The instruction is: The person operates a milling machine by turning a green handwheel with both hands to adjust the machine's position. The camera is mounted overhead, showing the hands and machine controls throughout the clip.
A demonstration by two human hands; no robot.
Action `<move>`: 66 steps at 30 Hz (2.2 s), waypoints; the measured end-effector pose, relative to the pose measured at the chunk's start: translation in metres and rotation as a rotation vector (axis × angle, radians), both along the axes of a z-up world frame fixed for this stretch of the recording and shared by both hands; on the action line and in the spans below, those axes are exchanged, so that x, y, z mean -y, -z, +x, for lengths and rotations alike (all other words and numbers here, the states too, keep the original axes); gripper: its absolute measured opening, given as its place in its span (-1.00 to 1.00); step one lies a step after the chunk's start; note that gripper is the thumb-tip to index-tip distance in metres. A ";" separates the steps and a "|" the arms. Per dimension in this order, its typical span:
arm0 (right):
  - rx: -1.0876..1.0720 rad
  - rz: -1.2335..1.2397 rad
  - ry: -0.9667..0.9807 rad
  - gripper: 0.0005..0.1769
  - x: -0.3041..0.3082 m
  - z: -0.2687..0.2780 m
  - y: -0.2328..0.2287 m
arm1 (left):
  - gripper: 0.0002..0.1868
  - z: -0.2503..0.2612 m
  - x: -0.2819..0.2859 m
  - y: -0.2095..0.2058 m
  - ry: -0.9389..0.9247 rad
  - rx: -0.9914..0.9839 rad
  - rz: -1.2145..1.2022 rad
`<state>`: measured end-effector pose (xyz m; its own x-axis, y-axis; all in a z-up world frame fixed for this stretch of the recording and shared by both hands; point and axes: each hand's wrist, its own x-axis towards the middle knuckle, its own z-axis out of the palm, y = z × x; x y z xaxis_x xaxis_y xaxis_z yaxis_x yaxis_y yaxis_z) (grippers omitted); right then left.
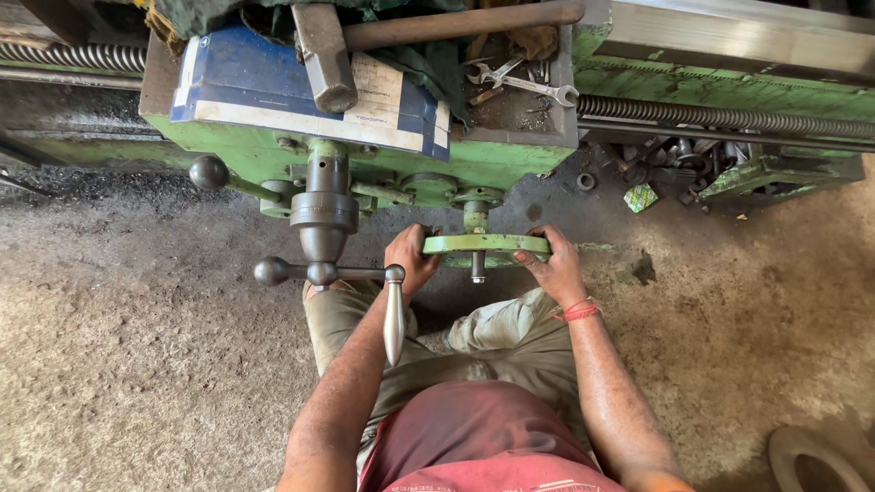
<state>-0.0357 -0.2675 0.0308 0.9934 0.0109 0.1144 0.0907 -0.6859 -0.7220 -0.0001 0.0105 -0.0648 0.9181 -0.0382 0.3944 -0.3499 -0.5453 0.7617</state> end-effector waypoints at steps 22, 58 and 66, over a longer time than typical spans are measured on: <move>0.053 -0.059 -0.022 -0.23 -0.006 0.001 -0.008 | -0.69 -0.002 -0.003 0.002 -0.008 -0.006 -0.042; 0.036 -0.115 -0.020 -0.19 -0.014 0.003 -0.017 | -0.68 -0.001 -0.005 0.022 -0.028 0.011 -0.031; 0.061 -0.129 -0.033 -0.24 -0.017 0.002 -0.021 | -0.68 -0.002 -0.005 0.021 -0.035 -0.003 -0.039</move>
<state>-0.0333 -0.2504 0.0518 0.9834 0.0617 0.1706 0.1559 -0.7683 -0.6208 -0.0022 0.0155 -0.0858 0.9198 0.0090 0.3923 -0.3290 -0.5269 0.7836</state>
